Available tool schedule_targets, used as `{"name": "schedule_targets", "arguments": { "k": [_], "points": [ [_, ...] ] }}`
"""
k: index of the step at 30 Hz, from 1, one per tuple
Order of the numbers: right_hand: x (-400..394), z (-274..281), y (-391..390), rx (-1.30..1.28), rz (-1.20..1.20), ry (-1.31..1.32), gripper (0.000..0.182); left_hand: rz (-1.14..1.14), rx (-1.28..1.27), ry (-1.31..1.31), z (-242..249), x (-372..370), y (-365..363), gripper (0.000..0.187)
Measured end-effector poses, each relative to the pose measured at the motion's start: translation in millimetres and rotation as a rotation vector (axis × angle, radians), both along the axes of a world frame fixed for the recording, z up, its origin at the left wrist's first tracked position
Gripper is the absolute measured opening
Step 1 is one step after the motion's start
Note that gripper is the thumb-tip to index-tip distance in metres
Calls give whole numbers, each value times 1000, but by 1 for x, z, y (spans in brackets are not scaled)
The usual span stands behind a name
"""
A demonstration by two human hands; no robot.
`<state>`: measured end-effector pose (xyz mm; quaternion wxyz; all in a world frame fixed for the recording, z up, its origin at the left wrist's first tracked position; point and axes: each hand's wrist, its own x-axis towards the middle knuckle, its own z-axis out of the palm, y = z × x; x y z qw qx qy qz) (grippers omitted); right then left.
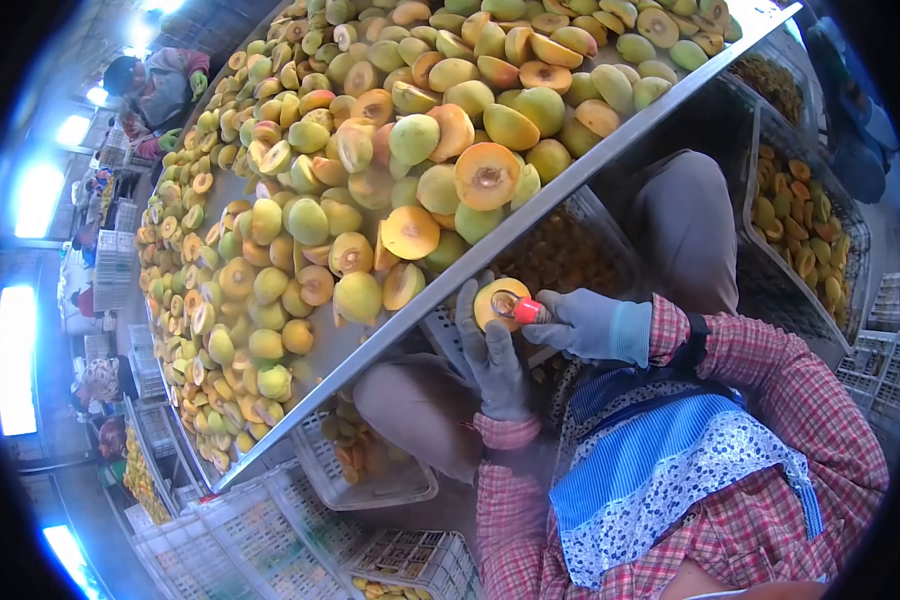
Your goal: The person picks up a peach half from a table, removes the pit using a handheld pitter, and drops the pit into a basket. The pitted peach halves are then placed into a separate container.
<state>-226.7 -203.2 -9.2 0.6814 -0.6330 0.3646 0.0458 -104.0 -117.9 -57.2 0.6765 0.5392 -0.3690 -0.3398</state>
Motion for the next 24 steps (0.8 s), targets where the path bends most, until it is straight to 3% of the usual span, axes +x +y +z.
{"name": "schedule_targets", "arguments": {
  "k": [1,10,15,21,23,24],
  "points": [
    [1,-5,2,-131,20,-31,40,40,24,-24,0,-2,-1,66],
    [9,-21,5,-351,82,71,40,215,168,-166,-4,-9,-5,59],
    [13,-33,4,-251,101,52,38,325,87,-58,-17,-9,-12,50],
    [17,-39,-1,-241,168,73,38,358,243,-215,-10,-6,-13,52],
    [20,-29,-2,-277,170,44,38,404,220,-51,-10,-7,-16,47],
    [20,-20,-5,-82,152,96,36,403,222,-50,-14,-7,-16,47]
  ]
}}
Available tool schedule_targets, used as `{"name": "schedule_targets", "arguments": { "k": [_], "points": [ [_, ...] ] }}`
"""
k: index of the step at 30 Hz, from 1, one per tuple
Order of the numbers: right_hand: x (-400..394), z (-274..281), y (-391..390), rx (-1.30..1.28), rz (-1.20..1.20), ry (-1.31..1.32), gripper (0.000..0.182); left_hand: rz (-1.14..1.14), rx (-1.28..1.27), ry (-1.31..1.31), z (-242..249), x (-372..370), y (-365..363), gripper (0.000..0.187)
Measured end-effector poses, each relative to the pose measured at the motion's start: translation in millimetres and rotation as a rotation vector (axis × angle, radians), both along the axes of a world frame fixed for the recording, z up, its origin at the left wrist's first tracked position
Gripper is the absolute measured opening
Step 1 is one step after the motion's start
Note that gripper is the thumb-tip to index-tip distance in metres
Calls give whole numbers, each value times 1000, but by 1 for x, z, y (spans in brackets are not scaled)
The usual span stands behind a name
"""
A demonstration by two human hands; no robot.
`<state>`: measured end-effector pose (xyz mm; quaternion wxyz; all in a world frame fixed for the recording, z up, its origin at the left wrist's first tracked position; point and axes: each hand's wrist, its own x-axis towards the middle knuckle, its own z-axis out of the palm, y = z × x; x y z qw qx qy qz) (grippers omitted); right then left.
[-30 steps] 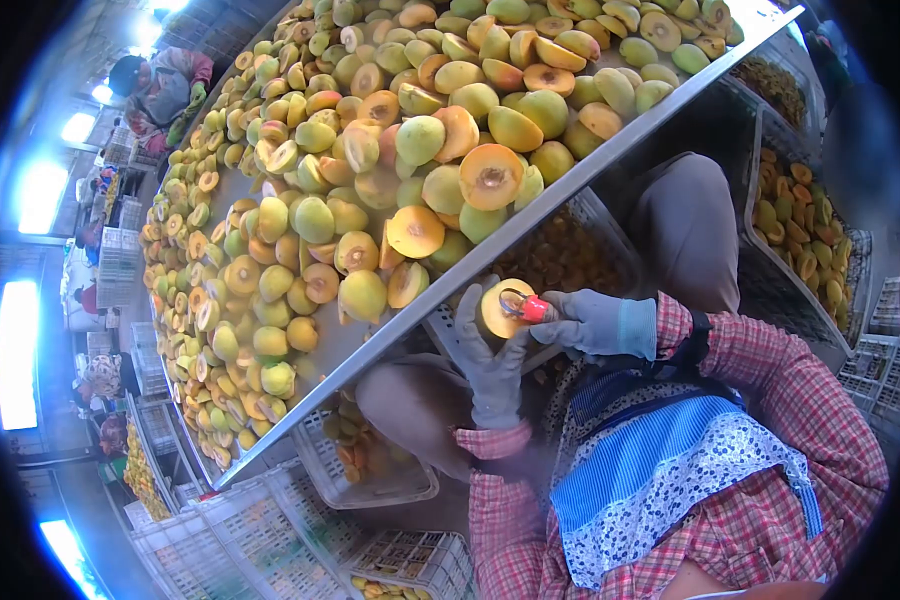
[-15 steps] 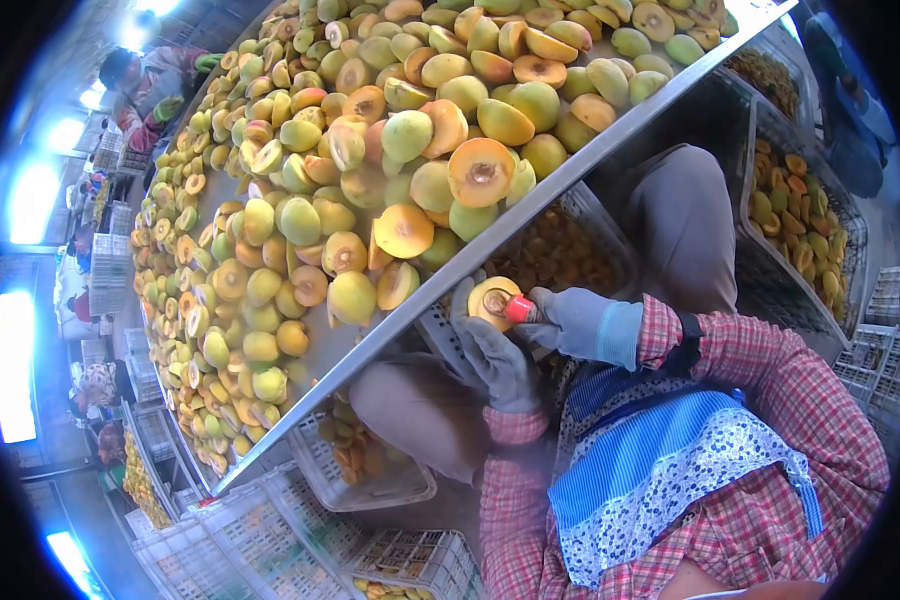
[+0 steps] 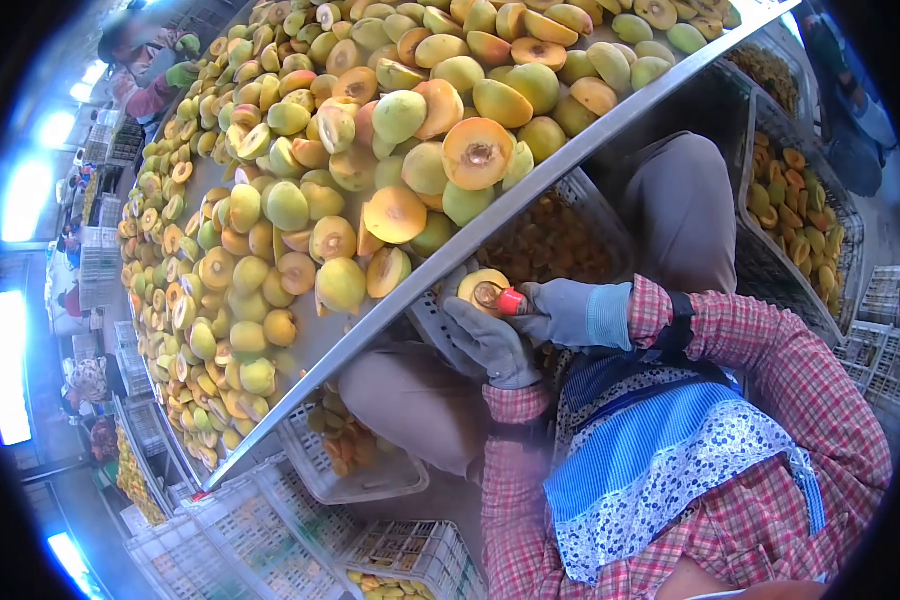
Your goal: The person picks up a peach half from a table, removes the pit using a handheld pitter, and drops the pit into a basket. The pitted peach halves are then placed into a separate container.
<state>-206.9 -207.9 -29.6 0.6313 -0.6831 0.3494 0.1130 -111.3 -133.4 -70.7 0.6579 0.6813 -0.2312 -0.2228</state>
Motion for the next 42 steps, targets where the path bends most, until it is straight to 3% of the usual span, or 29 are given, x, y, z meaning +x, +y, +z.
{"name": "schedule_targets", "arguments": {
  "k": [1,2,3,5,9,11,15,17,20,22,24,25,26,28,29,31,33,35,38,40,41,42],
  "points": [
    [1,10,-1,192,-31,67,34,56,130,-268,-7,0,3,44],
    [0,12,-1,195,-33,68,34,112,258,-537,-14,1,5,41],
    [1,14,-1,219,-34,87,34,110,259,-536,-20,2,4,41],
    [0,13,0,245,-34,105,34,109,78,-415,-26,4,0,36],
    [-2,12,-2,160,8,51,35,6,11,-181,-14,10,0,38],
    [-2,13,-4,136,41,35,36,-27,-77,222,1,8,-7,43],
    [-2,10,-8,211,17,96,38,-11,-104,303,-8,14,-12,49],
    [-1,9,-10,288,4,117,39,35,-332,332,-17,14,-12,46],
    [2,0,-9,264,39,96,44,63,-251,384,-2,8,-17,45],
    [4,-10,-5,-71,167,19,38,87,-227,434,7,8,-17,45],
    [1,-12,-6,-181,235,21,37,113,-198,488,11,9,-15,44],
    [0,-13,-7,-298,300,20,37,62,-150,384,12,9,-14,45],
    [-1,-16,-7,-295,298,21,37,8,-100,281,13,10,-14,47],
    [-2,-17,-7,-341,297,-18,38,-41,-88,318,8,18,-13,42],
    [-1,-11,-9,-339,298,-17,38,-86,-81,348,3,26,-12,39],
    [0,6,-16,189,177,202,39,-176,-66,407,-4,38,-12,34],
    [0,1,-22,201,194,169,42,-219,-56,434,-7,37,-12,33],
    [1,0,-24,214,209,131,44,-90,-137,522,-7,26,-15,48],
    [0,-11,-20,92,225,158,38,-9,-208,580,-4,23,-21,36],
    [2,-34,-16,-252,279,-52,38,5,-184,614,-4,24,-25,36],
    [1,-32,-15,-251,277,-50,38,20,-164,646,-3,25,-26,35],
    [-1,-29,-14,-37,201,7,39,21,-163,648,-1,23,-25,35]
  ]
}}
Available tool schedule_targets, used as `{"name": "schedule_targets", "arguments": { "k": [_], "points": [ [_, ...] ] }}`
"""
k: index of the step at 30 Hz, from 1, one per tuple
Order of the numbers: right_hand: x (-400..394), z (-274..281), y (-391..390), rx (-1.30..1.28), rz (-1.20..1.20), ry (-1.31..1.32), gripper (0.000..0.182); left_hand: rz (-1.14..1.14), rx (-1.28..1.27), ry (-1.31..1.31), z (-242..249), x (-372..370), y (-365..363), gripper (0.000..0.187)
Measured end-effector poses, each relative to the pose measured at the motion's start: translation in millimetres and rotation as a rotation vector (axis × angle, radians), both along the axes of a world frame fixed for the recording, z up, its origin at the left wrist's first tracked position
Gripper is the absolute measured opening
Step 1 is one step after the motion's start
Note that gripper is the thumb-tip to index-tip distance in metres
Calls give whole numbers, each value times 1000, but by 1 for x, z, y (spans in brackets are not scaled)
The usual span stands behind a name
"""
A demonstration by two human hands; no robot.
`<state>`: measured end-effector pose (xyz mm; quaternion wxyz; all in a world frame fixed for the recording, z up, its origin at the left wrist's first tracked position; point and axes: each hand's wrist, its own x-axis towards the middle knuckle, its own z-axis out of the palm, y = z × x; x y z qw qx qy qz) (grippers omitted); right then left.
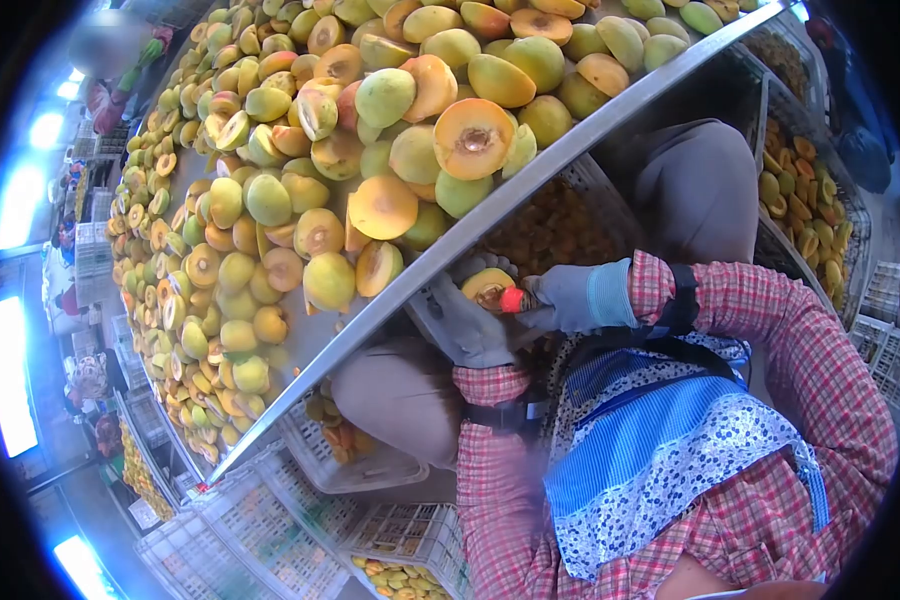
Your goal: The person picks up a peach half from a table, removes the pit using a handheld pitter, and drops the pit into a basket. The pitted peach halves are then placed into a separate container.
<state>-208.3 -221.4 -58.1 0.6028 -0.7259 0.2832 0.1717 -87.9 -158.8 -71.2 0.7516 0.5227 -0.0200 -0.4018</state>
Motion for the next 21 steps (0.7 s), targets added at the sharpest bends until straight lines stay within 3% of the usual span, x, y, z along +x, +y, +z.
{"name": "schedule_targets", "arguments": {
  "k": [1,2,4,6,8,11,13,14,18,20,21],
  "points": [
    [0,9,0,206,-78,76,40,-25,13,-125,4,-2,1,35],
    [2,13,-1,207,-79,76,40,-51,25,-251,7,-4,0,35],
    [2,14,-1,407,-117,218,40,-19,26,-175,14,-9,-3,36],
    [1,13,-3,435,-120,209,41,17,21,-100,14,-12,-5,37],
    [1,13,-5,464,-124,197,42,-8,32,-379,11,-16,-7,38],
    [0,12,-9,688,-160,212,39,-49,65,-411,13,-15,-9,41],
    [0,5,-7,888,-174,159,38,-59,13,-305,5,-10,-7,43],
    [1,2,-5,892,-175,157,38,-73,-39,-201,2,-8,-6,45],
    [-4,1,-4,1027,-155,96,37,-169,-64,-196,2,-10,0,50],
    [-12,2,-7,1057,-149,52,36,-294,-70,-35,-2,-6,0,48],
    [-17,2,-10,1105,-150,27,34,-300,-75,-41,-20,1,-1,48]
  ]
}}
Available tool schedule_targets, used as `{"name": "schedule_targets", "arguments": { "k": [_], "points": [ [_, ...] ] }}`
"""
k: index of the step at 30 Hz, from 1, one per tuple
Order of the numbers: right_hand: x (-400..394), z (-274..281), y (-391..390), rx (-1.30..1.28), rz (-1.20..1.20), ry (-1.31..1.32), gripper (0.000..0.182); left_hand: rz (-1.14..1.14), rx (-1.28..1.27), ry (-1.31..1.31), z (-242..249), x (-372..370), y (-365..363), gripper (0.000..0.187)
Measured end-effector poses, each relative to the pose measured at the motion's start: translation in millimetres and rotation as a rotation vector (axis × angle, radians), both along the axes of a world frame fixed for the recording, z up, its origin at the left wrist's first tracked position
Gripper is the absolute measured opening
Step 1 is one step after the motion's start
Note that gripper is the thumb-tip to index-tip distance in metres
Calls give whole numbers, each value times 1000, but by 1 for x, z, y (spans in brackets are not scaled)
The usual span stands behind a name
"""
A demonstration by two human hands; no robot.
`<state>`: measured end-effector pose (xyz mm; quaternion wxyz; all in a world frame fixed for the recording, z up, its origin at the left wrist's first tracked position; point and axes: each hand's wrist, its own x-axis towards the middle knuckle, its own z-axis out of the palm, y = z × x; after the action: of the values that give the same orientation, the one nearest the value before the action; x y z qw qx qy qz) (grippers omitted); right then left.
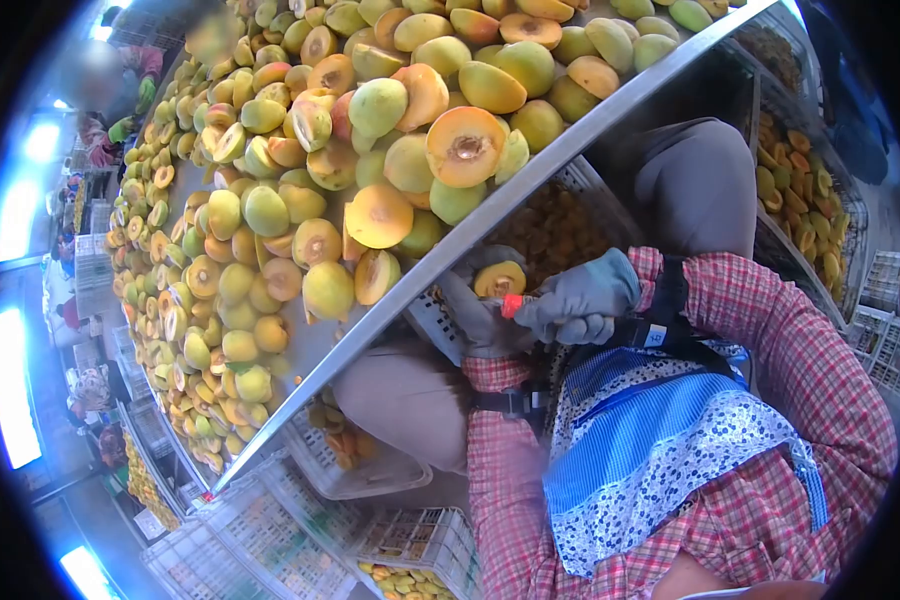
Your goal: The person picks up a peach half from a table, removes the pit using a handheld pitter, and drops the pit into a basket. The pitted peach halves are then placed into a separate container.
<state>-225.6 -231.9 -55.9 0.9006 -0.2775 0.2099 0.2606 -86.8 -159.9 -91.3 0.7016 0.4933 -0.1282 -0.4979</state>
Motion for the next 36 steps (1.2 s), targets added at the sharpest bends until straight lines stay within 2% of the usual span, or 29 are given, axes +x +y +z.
{"name": "schedule_targets", "arguments": {
  "k": [1,2,3,5,6,7,8,9,10,11,12,13,14,16,18,20,22,23,25,27,29,30,32,36],
  "points": [
    [-6,1,-6,43,-11,-23,33,202,-56,-790,-23,10,-5,44],
    [-15,-15,-16,203,8,-175,29,416,-111,-1579,-44,15,-4,41],
    [-17,-23,-19,196,10,-180,29,422,-116,-1583,-42,13,0,41],
    [-17,-36,-21,-1002,40,105,33,2,64,-1179,-32,11,9,31],
    [-18,-48,-19,-1010,30,92,33,-64,53,-1537,-26,12,8,35],
    [-20,-61,-15,-1300,59,174,36,-57,49,-1551,-20,11,9,35],
    [-22,-70,-17,-1592,91,258,40,-71,29,-1676,-14,9,7,31],
    [-24,-79,-17,-1599,87,242,40,-90,12,-1802,-9,7,9,28],
    [-26,-84,-17,-1642,50,121,40,-82,20,-1816,3,3,12,28],
    [-22,-76,-18,-1687,11,-2,41,-41,170,-1512,19,-1,12,26],
    [-19,-67,-18,-1696,2,-18,41,-2,298,-1200,28,-4,11,26],
    [-15,-37,-17,-1454,-35,144,41,12,291,-1209,29,-4,11,26],
    [-12,-19,-16,-1200,-67,292,41,50,147,-1289,28,-3,16,26],
    [-12,-17,-16,-1257,-60,256,42,139,-144,-1369,42,0,33,24],
    [-14,-10,-16,-1313,-54,237,42,328,-114,-1351,72,9,59,19],
    [-13,0,-13,-1139,-71,299,42,622,-62,-1104,83,42,95,18],
    [-9,-4,-12,-1161,-49,280,41,584,514,-1630,118,83,119,21],
    [-9,-6,-10,-1178,-26,276,41,586,518,-1634,123,100,121,21],
    [-8,-7,-9,-1160,-49,257,41,517,596,-1774,122,128,114,29],
    [-7,-8,-10,-1140,-72,249,41,205,513,-1511,122,130,63,39],
    [-8,-10,-10,-1093,-66,252,40,-166,478,-1848,106,147,29,46],
    [-8,-10,-11,-1090,-68,256,40,-172,476,-1846,104,153,25,46],
    [-9,-8,-13,-1083,-50,273,39,-507,585,-2016,113,153,16,53],
    [-10,4,-10,-1042,-78,241,39,-570,673,-1938,117,144,7,57]
  ]
}}
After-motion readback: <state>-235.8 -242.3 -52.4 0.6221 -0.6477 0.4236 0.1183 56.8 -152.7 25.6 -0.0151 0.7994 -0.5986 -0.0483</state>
